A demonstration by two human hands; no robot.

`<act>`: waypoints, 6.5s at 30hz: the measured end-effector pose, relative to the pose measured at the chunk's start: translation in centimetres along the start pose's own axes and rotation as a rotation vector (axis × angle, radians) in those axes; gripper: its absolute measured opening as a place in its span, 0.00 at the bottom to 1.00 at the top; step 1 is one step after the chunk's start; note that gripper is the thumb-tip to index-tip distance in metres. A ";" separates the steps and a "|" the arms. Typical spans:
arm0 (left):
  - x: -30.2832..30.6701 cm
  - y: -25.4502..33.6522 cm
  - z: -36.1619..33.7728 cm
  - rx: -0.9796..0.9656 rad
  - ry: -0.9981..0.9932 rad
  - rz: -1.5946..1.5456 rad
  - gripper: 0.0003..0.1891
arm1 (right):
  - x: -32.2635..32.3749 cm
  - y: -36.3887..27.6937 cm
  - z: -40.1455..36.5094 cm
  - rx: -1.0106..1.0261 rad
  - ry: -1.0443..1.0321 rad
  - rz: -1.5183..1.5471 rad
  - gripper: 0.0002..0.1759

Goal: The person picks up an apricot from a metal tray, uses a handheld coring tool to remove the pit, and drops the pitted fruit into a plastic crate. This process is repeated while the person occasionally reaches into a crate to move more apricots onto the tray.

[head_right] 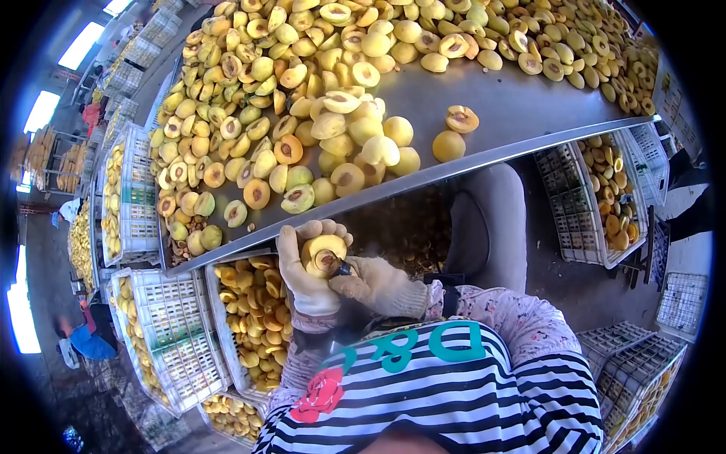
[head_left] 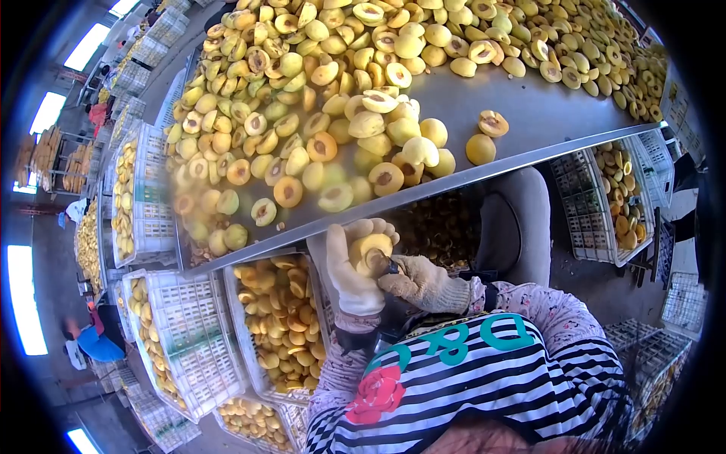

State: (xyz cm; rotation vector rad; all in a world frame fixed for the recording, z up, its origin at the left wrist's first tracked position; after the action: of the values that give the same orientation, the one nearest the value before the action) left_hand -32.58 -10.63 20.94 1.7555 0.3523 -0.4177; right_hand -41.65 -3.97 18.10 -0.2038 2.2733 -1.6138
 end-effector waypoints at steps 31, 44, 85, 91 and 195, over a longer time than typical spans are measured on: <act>0.9 0.4 1.6 0.193 -0.177 0.255 0.18 | -1.2 1.5 1.4 0.079 -0.059 0.140 0.18; -0.6 -0.4 3.5 0.426 -0.699 0.402 0.19 | -1.5 1.8 1.7 -0.077 -0.149 0.260 0.23; -0.9 1.1 0.5 -0.102 -0.583 -0.043 0.16 | -4.0 -0.6 -3.0 -0.276 -0.609 1.046 0.26; -3.6 -3.0 0.5 0.089 -0.607 -0.618 0.21 | -4.6 0.3 -3.5 -0.220 -0.944 1.366 0.28; -0.9 2.5 1.3 -0.250 -0.014 0.015 0.17 | 0.6 -2.6 2.4 0.039 -0.096 0.143 0.14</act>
State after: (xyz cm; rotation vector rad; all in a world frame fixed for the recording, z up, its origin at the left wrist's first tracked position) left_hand -32.40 -12.50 23.32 1.5097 0.3647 -0.3590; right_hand -41.58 -7.21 19.66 -0.1043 2.1322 -1.5402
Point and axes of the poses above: each hand's wrist, its own z-axis towards the middle knuckle, its own x-axis out of the back of the hand, y = z × x, the point moved 7 cm from there along z, towards the middle knuckle
